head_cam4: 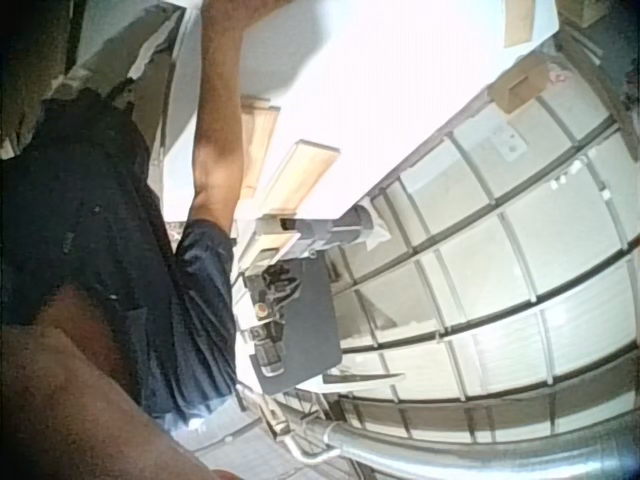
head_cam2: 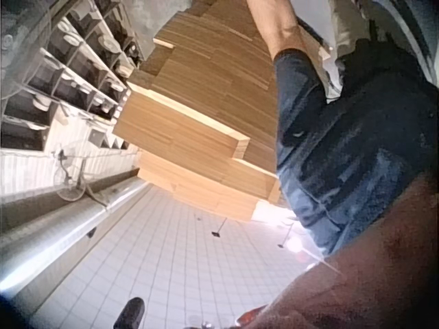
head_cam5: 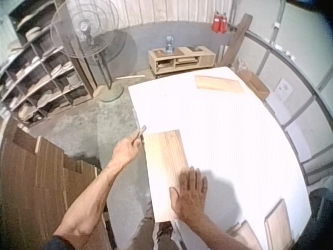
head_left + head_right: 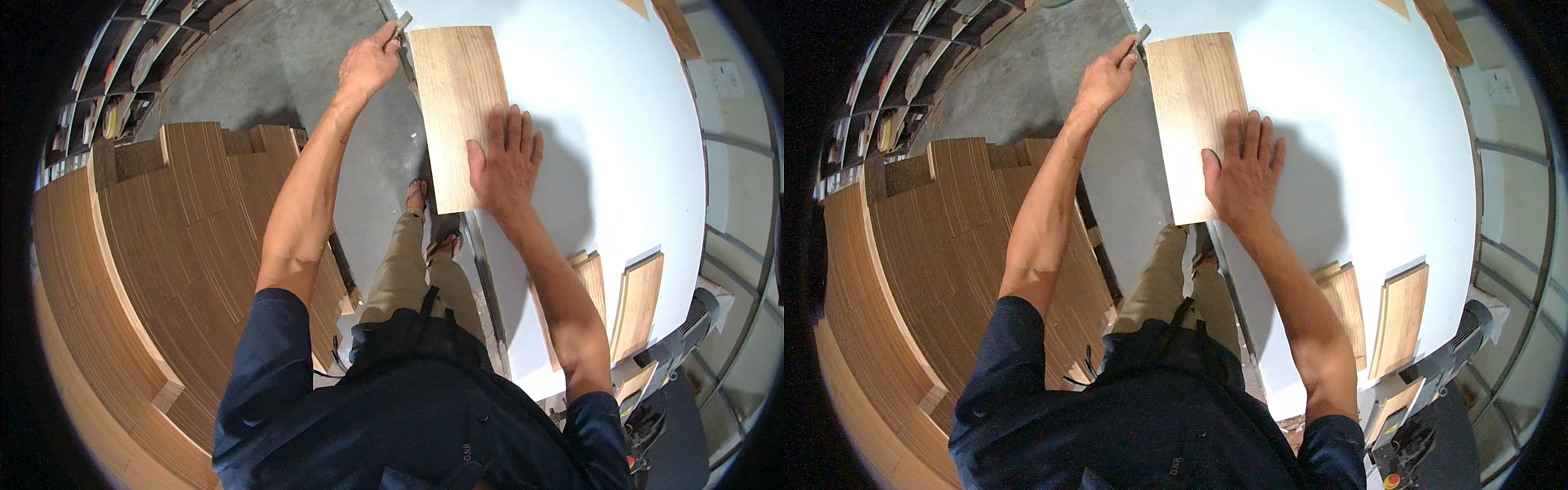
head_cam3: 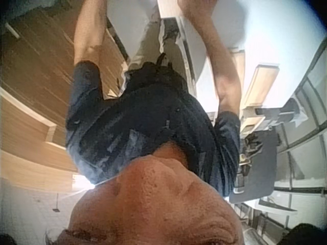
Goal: The person picks up wooden panels from a table, aligns them with a stack, and uses a utility knife to scrape the edges of smaller wooden boards.
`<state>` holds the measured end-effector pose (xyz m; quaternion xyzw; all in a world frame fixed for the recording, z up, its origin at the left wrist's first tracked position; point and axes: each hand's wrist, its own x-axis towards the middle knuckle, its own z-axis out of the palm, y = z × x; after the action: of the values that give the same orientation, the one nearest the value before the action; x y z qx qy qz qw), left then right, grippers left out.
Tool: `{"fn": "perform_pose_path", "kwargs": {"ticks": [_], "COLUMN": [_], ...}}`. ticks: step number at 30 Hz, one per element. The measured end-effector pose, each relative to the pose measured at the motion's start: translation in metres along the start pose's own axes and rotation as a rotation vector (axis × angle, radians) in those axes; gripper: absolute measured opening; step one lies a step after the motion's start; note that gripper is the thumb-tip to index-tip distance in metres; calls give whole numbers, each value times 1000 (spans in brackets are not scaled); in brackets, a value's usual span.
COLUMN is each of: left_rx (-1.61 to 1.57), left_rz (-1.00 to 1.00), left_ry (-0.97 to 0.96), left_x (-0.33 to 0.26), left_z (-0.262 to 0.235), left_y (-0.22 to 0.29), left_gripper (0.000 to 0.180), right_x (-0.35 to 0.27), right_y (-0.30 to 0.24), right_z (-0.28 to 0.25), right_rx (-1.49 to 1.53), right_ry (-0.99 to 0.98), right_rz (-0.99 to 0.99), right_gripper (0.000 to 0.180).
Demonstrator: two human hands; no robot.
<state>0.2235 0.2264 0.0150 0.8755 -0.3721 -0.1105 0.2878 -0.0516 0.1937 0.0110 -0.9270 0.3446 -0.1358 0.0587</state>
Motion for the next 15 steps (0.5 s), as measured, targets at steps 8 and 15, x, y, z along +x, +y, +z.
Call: {"fn": "perform_pose_path", "kwargs": {"ticks": [8,15], "left_rx": [-262,-159], "left_rz": [373,426], "left_ry": [-259,-560], "left_x": [-124,-161], "left_z": [-29,-30], "left_y": [0,-7], "left_gripper": [45,49], "right_x": [3,3], "right_y": [1,0], "right_z": [-1,-3], "right_rx": [10,40], "right_ry": [-17,-58], "right_rz": [18,45], "right_gripper": [71,69]}}
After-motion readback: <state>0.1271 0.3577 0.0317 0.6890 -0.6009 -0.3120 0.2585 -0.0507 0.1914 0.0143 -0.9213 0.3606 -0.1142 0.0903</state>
